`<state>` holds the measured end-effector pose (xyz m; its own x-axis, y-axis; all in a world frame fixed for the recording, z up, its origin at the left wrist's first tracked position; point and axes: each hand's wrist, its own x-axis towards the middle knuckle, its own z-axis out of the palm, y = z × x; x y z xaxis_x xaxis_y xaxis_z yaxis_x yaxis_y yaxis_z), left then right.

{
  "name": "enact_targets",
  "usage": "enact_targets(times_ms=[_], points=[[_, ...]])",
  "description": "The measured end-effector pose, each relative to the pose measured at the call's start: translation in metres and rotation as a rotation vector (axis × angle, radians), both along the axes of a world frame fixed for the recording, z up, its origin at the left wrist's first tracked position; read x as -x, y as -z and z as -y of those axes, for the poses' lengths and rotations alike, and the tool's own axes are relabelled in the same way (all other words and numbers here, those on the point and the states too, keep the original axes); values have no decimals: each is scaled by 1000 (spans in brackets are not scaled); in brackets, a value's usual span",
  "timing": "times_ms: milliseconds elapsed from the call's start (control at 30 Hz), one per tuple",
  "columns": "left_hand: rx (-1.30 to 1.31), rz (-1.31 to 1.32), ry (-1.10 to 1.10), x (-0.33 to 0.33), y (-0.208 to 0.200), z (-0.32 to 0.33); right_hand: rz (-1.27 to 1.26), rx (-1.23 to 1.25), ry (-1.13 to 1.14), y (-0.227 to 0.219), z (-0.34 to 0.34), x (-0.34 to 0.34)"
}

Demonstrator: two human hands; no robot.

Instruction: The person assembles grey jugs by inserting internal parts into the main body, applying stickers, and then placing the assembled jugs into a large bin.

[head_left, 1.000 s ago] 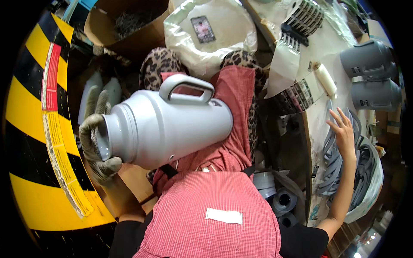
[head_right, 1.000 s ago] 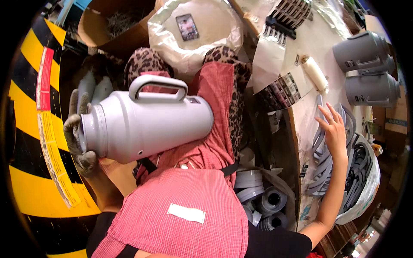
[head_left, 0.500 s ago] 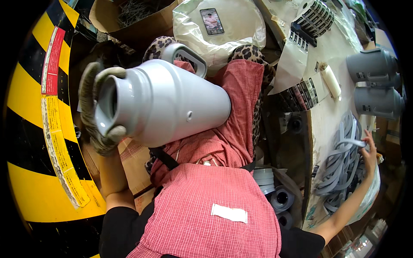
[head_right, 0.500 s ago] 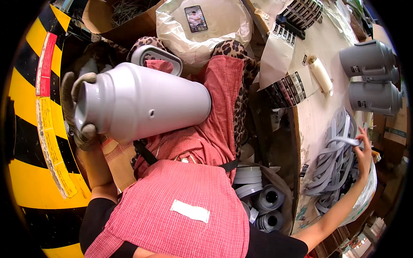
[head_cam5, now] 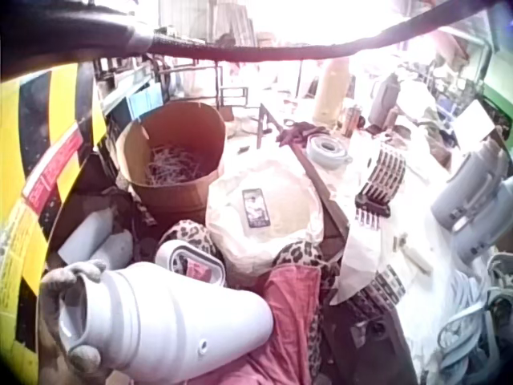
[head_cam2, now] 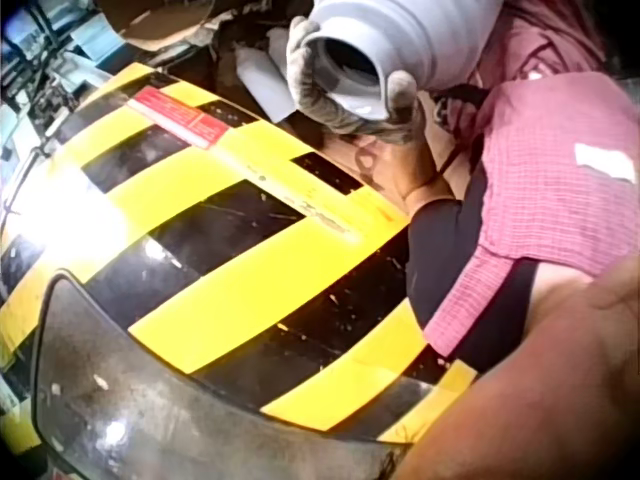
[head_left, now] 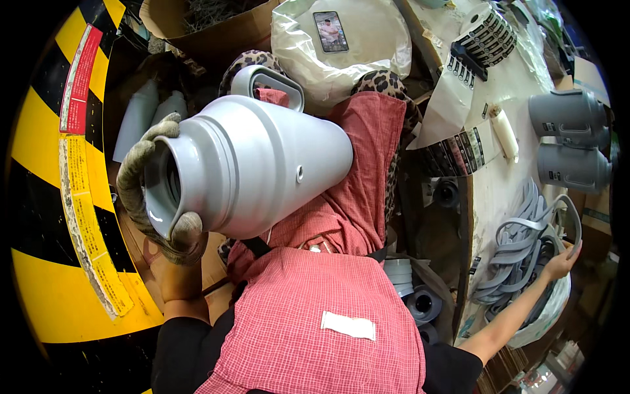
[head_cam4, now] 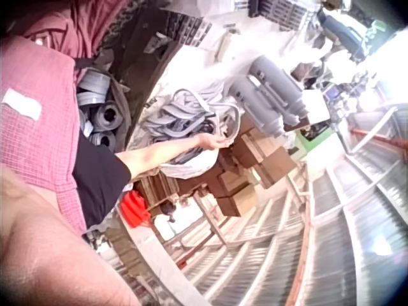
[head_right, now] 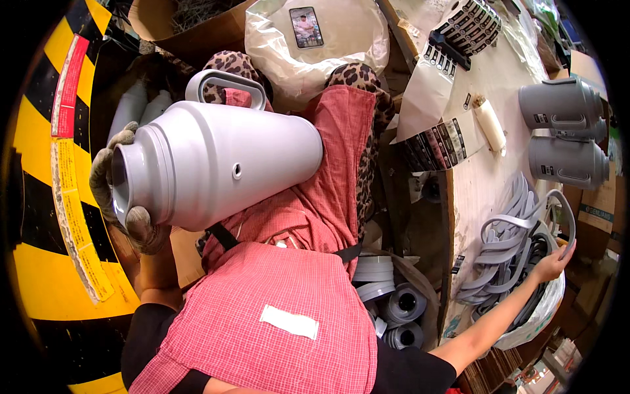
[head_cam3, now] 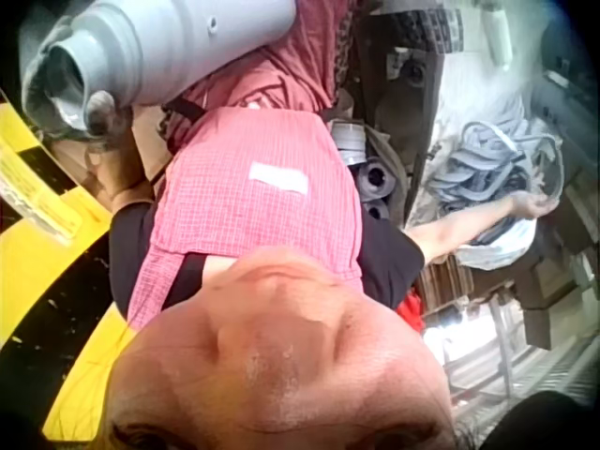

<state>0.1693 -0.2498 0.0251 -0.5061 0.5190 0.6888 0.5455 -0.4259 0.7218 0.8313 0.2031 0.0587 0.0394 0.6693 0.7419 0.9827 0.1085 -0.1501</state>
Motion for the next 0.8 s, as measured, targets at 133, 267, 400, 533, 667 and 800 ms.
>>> enact_targets(times_ms=[133, 267, 400, 533, 667, 800], points=[[77, 53, -95, -8, 2, -4, -896, 221, -340, -28, -21, -54], [155, -170, -123, -11, 3, 3, -791, -187, -647, -24, 60, 131], [205, -301, 126, -35, -27, -21, -459, -372, -932, 29, 99, 266], [361, -323, 96, -69, -32, -31, -1661, 292, -1591, 45, 195, 443], [375, -302, -20, -62, -30, -26, -1743, 380, -1617, 64, 235, 481], [380, -304, -29, -55, -30, -28, -1710, 362, -1562, 55, 239, 480]])
